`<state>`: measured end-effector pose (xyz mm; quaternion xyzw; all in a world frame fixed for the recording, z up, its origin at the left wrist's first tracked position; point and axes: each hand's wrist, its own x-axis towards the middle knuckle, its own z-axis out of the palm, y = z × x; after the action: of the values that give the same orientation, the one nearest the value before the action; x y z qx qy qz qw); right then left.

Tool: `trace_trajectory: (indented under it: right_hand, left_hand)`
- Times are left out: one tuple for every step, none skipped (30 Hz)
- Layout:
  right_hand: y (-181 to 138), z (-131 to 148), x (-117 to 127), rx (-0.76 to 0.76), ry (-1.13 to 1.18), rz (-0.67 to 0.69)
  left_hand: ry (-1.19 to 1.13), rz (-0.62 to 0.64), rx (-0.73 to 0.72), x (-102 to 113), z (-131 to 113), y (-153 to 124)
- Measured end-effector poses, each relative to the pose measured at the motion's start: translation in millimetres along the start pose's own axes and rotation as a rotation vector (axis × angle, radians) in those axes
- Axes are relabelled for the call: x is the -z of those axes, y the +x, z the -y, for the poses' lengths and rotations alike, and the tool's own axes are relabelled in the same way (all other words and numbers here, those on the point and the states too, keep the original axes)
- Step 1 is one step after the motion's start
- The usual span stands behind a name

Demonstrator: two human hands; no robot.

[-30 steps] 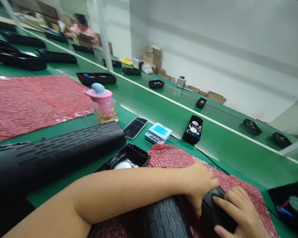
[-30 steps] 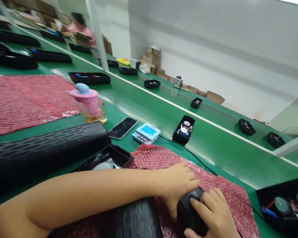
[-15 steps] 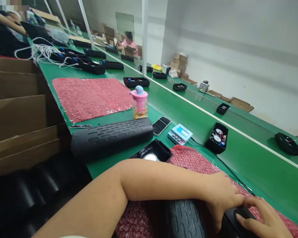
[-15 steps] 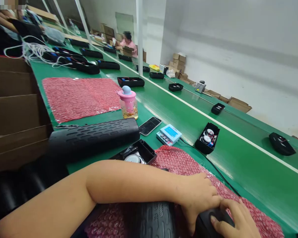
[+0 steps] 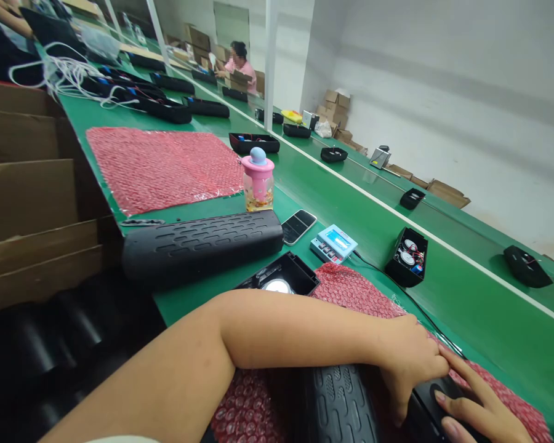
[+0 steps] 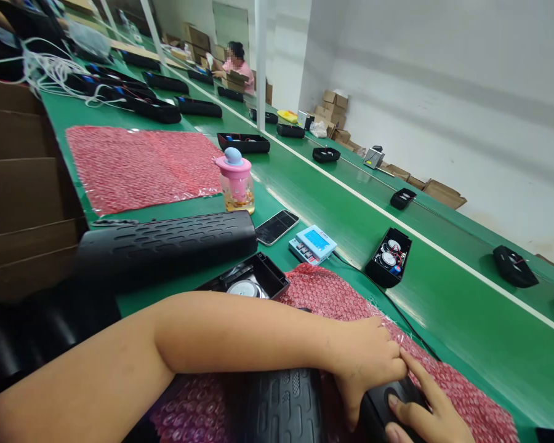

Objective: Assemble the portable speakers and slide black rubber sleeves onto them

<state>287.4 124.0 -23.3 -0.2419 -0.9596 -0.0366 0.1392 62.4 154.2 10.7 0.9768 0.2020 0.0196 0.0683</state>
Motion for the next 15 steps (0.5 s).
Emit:
trace_trajectory:
  right_hand:
    - [2.4, -1.0, 2.0, 0.037, -0.012, -0.001]
    - [4.7, -2.0, 3.8, 0.071, -0.019, 0.000]
    - [6.5, -2.7, 5.0, 0.092, -0.026, -0.001]
    - [7.7, -3.3, 5.7, 0.100, -0.030, -0.002]
    - [8.3, -3.5, 5.7, 0.106, -0.031, -0.002]
    - [8.2, -3.3, 5.2, 0.107, -0.032, 0.001]
    - [7.8, -2.9, 4.4, 0.100, -0.034, 0.001]
    - [7.1, -2.3, 3.5, 0.088, -0.037, -0.001]
    - [6.5, -1.6, 2.7, 0.078, -0.041, -0.004]
    - [6.0, -0.9, 2.0, 0.077, -0.046, -0.002]
    - [5.8, -0.3, 1.7, 0.083, -0.053, 0.000]
    - [5.7, 0.0, 1.6, 0.094, -0.059, 0.003]
    - [5.7, 0.0, 1.7, 0.106, -0.063, 0.005]
    - [5.9, -0.2, 2.1, 0.107, -0.068, 0.006]
    - [6.1, -0.6, 2.6, 0.105, -0.073, 0.004]
  left_hand:
    - [0.002, 0.000, 0.001, 0.7, -0.3, -0.4]
    - [0.003, -0.006, 0.001, 1.3, -0.6, -0.9]
    - [0.007, -0.013, -0.001, 1.5, -0.9, -1.2]
    - [0.012, -0.019, -0.002, 1.5, -1.1, -1.4]
    - [0.015, -0.019, -0.003, 1.1, -1.2, -1.4]
    - [0.016, -0.016, -0.004, 0.5, -1.2, -1.1]
    - [0.014, -0.010, -0.006, -0.3, -1.0, -0.6]
    - [0.012, -0.004, -0.006, -1.1, -0.8, 0.0]
    - [0.009, -0.001, -0.006, -1.8, -0.6, 0.6]
    - [0.007, -0.001, -0.004, -2.3, -0.4, 1.1]
    - [0.005, -0.001, -0.003, -2.6, -0.2, 1.4]
    - [0.004, -0.001, -0.002, -2.7, -0.1, 1.6]
    - [0.001, 0.001, -0.003, -2.6, -0.1, 1.6]
    - [-0.002, 0.004, -0.006, -2.4, -0.1, 1.5]
    - [-0.004, 0.005, -0.009, -2.2, -0.1, 1.3]
